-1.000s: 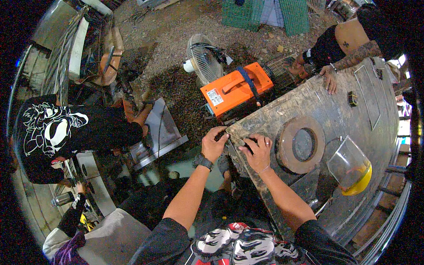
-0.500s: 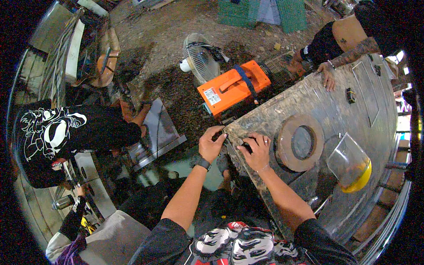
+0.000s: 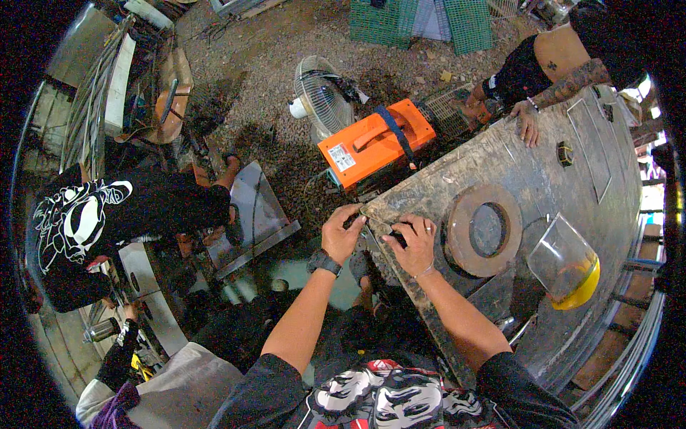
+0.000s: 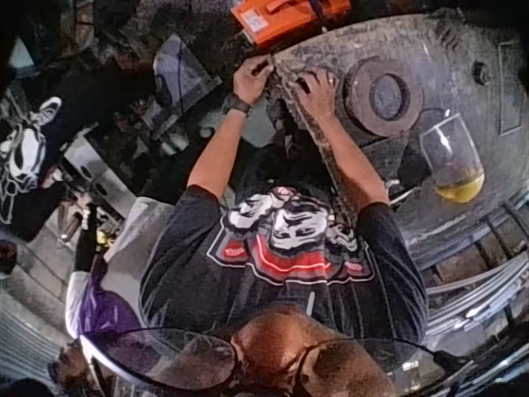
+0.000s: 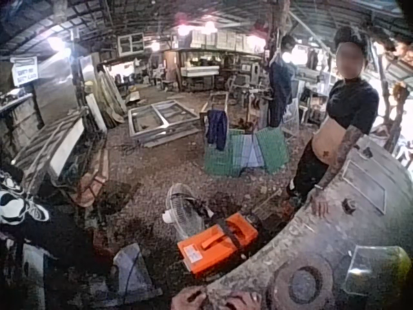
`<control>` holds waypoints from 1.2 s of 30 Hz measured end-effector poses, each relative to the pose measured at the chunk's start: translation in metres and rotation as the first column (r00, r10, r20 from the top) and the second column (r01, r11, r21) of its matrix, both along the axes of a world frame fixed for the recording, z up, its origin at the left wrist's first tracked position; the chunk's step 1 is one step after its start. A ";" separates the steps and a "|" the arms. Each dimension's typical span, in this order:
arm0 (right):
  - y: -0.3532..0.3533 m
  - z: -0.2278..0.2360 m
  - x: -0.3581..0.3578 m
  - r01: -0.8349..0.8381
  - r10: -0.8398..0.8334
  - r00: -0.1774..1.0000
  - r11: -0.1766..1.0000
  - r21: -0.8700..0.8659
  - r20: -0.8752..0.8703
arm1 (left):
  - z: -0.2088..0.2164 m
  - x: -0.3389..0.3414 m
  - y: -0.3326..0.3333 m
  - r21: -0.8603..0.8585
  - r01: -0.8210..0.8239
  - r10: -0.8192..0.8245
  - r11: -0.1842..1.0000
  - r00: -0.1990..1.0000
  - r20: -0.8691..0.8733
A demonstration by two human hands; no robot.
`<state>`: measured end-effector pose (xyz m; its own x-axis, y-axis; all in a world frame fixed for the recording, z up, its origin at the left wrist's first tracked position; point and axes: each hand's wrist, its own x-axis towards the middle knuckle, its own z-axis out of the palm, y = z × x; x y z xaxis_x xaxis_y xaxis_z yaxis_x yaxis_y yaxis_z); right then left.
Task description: The person repeatedly bends a small metal strip using pliers and a hammer on a workbench. They hold the strip with pliers, strike it with a hammer, and inspect the bend before repeating the process.
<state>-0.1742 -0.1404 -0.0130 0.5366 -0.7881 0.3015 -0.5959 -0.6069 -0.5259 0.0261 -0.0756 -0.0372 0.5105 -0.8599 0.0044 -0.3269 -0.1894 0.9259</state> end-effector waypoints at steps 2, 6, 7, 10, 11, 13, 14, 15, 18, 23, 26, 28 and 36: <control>-0.001 0.000 0.001 -0.003 0.002 1.000 1.000 0.015 0.005 | -0.001 0.001 -0.003 -0.001 0.013 -0.013 1.000 1.000 -0.001; -0.002 -0.001 0.004 0.010 -0.010 1.000 1.000 0.015 0.004 | -0.002 0.004 -0.006 0.009 0.031 -0.030 0.999 0.999 -0.038; -0.002 -0.001 0.004 0.007 -0.007 1.000 1.000 0.024 -0.004 | -0.003 0.005 -0.006 0.035 0.034 -0.033 0.999 0.999 -0.036; -0.002 -0.002 0.003 0.007 -0.006 1.000 1.000 0.028 -0.009 | -0.003 0.007 -0.005 0.021 0.051 -0.050 0.998 0.997 -0.063; -0.001 -0.003 0.003 0.009 -0.009 1.000 0.999 0.032 -0.011 | -0.003 0.007 -0.005 0.018 0.044 -0.043 0.999 0.997 -0.070; -0.001 -0.004 0.003 0.016 -0.016 1.000 0.999 0.047 -0.016 | -0.004 0.007 -0.004 0.035 0.035 -0.032 0.999 0.996 -0.078; -0.001 -0.004 0.003 0.021 -0.020 1.000 0.998 0.057 -0.022 | -0.004 0.006 -0.004 0.018 0.030 -0.029 0.999 0.997 -0.074; -0.001 -0.005 0.003 0.031 -0.030 0.999 0.997 0.066 -0.012 | -0.004 0.006 -0.004 0.024 0.028 -0.027 0.999 0.998 -0.064; -0.002 -0.007 0.004 0.047 -0.047 0.999 0.998 0.046 0.002 | -0.005 0.004 -0.004 0.026 0.006 -0.004 1.000 0.998 -0.068; -0.002 -0.009 0.004 0.037 -0.036 0.999 0.999 -0.035 0.006 | -0.007 0.001 -0.003 0.005 -0.019 0.019 1.000 0.996 -0.088; -0.001 -0.007 0.004 0.037 -0.036 0.999 0.999 -0.024 0.014 | -0.005 0.000 -0.002 0.001 -0.024 0.024 1.000 0.996 -0.083; 0.001 -0.005 0.003 0.037 -0.037 0.999 0.999 0.016 0.003 | -0.004 0.000 -0.001 0.012 -0.021 0.022 1.000 0.997 -0.071; 0.007 -0.002 -0.001 0.026 -0.026 1.000 1.000 0.017 0.010 | 0.001 0.006 0.005 0.040 0.049 -0.047 0.998 0.997 -0.060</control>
